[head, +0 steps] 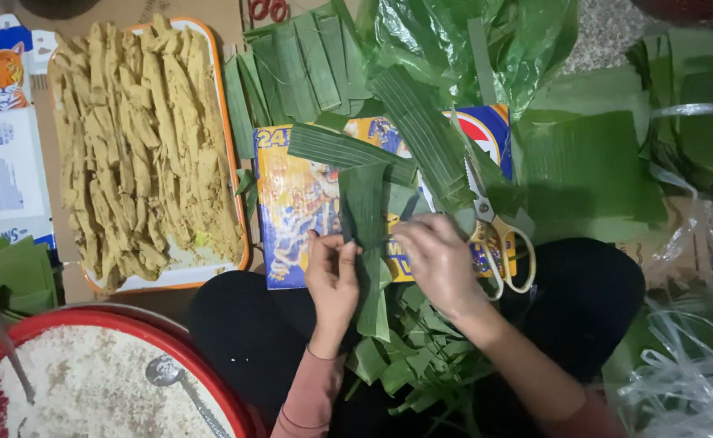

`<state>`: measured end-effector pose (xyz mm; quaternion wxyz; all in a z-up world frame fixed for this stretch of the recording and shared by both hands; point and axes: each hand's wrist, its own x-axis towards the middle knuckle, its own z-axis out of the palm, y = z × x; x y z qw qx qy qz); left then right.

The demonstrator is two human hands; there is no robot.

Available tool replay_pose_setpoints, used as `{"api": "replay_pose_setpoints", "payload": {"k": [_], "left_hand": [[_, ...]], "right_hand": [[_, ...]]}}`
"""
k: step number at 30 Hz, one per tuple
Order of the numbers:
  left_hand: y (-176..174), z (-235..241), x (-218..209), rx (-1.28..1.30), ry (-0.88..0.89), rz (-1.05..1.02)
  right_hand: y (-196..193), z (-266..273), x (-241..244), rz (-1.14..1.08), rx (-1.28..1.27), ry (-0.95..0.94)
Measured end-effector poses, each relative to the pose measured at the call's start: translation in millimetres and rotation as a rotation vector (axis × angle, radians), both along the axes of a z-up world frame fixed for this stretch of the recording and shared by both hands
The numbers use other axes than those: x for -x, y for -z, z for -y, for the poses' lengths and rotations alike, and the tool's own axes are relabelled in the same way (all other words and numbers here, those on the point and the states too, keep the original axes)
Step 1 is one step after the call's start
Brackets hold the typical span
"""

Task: Wrapping traditional rice cakes in banana leaves with rice and filling

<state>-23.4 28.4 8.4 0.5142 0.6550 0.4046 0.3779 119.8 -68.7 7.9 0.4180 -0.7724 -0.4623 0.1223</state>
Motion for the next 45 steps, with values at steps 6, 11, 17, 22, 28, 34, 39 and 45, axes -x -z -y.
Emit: {"api": "replay_pose_setpoints", "payload": {"k": [6, 11, 17, 22, 28, 34, 39, 45], "left_hand": [[-6.3, 1.7, -2.5, -0.135, -0.035, -0.124], [-4.2, 1.0, 0.1, -0.368, 0.065, -0.253], [-5.6, -4.8, 3.9, -0.499, 0.169, -0.343], [-30.0, -2.3, 1.5, -0.405, 0.166, -0.236], [-28.3, 7.6, 3.4, -0.517, -0.01, -0.185], [-10.5, 7.0, -2.6, -0.628, -0.123, -0.084], [-9.2, 8.2, -2.5, -0.719, -0.085, -0.186], [-18.2, 11.2, -3.1, -0.711, -0.021, -0.225]], "right_hand": [[-12.2, -9.0, 18.9, -0.299, 0.073, 0.139], [12.6, -17.5, 17.4, -0.243, -0.329, 0.103], [-11.8, -31.2, -0.9, -0.059, -0.453, -0.324], [-7.3, -34.8, -8.7, -0.133, -0.303, -0.297], [-15.0, -33.3, 2.3, -0.274, -0.185, -0.154], [-27.3, -23.3, -8.8, -0.296, 0.013, -0.312], [-15.4, -23.3, -23.7, -0.734, 0.09, -0.432], [-18.6, -20.3, -20.8, -0.796, 0.111, -0.387]]}}
